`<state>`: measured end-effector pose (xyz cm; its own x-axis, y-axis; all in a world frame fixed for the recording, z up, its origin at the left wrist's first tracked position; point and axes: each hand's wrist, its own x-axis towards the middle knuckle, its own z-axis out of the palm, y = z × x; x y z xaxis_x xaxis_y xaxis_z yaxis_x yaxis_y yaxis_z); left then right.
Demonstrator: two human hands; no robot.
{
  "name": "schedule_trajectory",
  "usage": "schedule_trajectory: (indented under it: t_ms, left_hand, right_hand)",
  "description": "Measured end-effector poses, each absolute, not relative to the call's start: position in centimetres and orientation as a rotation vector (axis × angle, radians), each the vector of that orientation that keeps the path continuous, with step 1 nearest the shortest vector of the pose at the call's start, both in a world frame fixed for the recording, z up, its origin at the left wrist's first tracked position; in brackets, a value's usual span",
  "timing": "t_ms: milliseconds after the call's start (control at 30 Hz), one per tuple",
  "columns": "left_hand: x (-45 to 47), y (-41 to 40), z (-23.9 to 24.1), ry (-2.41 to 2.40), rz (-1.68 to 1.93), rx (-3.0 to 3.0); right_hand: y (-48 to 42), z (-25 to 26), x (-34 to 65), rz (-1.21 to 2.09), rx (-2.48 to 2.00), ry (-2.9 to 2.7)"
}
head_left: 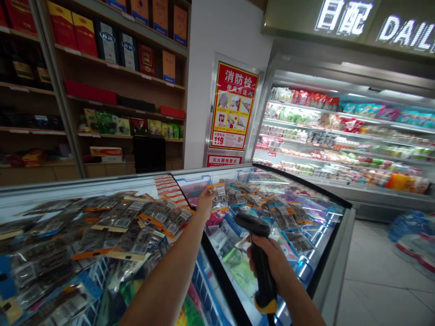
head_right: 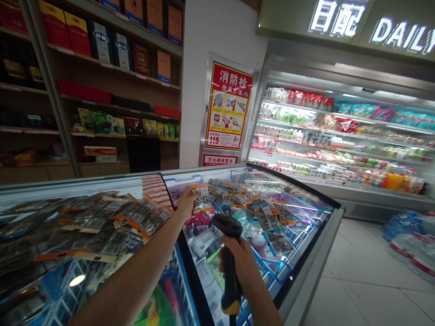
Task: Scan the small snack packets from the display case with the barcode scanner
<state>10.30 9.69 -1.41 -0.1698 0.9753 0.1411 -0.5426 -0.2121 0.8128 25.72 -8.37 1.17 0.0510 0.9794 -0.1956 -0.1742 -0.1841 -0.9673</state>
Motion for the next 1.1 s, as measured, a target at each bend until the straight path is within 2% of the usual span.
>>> schedule_trajectory:
  t_ms: [533, 700, 900, 1100]
  left_hand:
    - [10.3, 9.1, 0.2, 0.728, 1.704, 0.840]
    - [9.7, 8.8, 0.5, 0.860, 1.791, 0.906]
    - [4.4, 6.6, 1.9, 1.485, 1.707, 1.160]
    - [-2.3, 2.4, 4.2, 2.252, 1.271, 1.551]
  right_hand:
    - [-8.1, 1.1, 25.7, 1.322, -1.255, -0.962]
    - [-6.8, 0.9, 26.9, 1.237, -1.253, -0.883]
    - [-5.0, 1.9, 29.1, 1.083, -1.249, -0.833]
    - [-4.5, 2.9, 31.5, 1.006, -1.306, -0.834]
